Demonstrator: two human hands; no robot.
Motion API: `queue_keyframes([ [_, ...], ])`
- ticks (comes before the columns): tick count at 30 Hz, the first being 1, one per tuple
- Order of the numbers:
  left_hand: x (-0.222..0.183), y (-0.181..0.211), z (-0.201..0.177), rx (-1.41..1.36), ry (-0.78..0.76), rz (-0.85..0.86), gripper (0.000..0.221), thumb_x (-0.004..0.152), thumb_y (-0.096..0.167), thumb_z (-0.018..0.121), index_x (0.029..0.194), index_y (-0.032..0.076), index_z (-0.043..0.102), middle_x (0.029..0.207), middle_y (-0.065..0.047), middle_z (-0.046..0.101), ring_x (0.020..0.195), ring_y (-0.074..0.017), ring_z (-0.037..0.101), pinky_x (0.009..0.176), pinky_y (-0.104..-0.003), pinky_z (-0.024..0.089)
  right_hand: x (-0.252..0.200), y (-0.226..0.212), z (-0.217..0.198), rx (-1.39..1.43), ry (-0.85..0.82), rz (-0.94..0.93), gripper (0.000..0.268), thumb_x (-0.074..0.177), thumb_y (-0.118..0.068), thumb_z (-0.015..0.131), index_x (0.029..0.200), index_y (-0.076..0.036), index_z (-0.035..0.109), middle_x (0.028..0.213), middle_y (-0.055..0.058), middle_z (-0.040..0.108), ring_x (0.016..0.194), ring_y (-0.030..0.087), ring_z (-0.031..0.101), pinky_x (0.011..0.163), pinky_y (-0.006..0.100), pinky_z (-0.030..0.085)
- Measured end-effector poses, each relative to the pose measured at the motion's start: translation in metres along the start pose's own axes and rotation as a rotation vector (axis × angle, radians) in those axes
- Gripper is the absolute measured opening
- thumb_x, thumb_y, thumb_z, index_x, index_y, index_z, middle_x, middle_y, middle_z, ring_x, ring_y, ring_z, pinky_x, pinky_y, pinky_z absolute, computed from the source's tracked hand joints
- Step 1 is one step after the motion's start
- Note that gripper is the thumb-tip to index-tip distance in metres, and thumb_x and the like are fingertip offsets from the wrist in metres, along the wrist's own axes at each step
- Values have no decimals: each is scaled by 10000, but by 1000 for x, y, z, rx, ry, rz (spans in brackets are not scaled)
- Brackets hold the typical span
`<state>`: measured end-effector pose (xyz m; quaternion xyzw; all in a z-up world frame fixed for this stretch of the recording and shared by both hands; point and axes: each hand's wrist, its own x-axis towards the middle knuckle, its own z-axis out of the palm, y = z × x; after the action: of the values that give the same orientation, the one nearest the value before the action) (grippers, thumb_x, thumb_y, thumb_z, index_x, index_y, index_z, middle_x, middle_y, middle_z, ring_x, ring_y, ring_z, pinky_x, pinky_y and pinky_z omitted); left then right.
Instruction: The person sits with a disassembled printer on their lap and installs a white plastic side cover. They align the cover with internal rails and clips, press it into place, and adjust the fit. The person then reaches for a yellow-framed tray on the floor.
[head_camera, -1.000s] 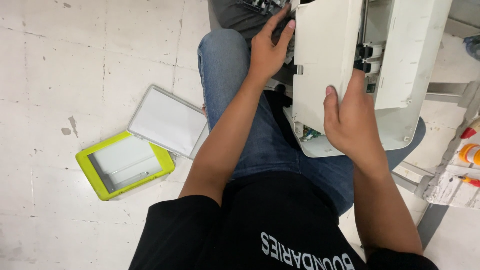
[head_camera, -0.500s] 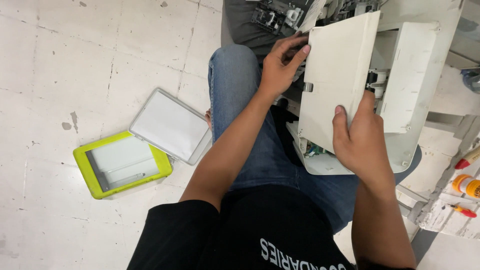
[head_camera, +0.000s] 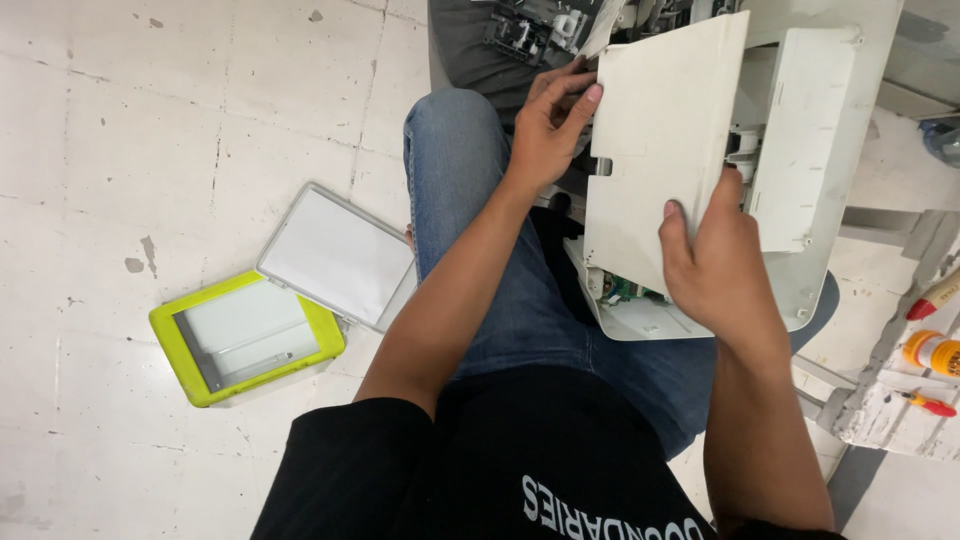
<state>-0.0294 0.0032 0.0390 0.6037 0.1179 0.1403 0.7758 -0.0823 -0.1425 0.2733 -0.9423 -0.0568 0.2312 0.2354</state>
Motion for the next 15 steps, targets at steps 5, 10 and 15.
queue_keyframes([
  [5,-4,8,-4,-55,-14,-30,349,975,389,695,1223,148,744,1489,-146,534,1402,-230,531,1056,-350,610,-8,-11,13,10,24,-37,361,1062,-199,439,1330,34,370,1058,293,670,854,549,629,679,587,456],
  [10,-9,22,-3,-230,-30,-271,394,919,322,734,1203,49,744,1047,-86,762,991,-167,703,857,-318,657,-2,9,3,89,67,-36,331,1055,-216,499,1288,8,423,1086,188,672,944,373,639,765,457,466],
  [15,-13,43,-5,-225,-7,-349,456,865,330,764,1202,24,750,1054,-114,777,971,-182,723,810,-318,678,-6,6,9,87,85,-76,338,1049,-204,489,1288,26,420,1169,218,660,1021,432,636,807,496,474],
])
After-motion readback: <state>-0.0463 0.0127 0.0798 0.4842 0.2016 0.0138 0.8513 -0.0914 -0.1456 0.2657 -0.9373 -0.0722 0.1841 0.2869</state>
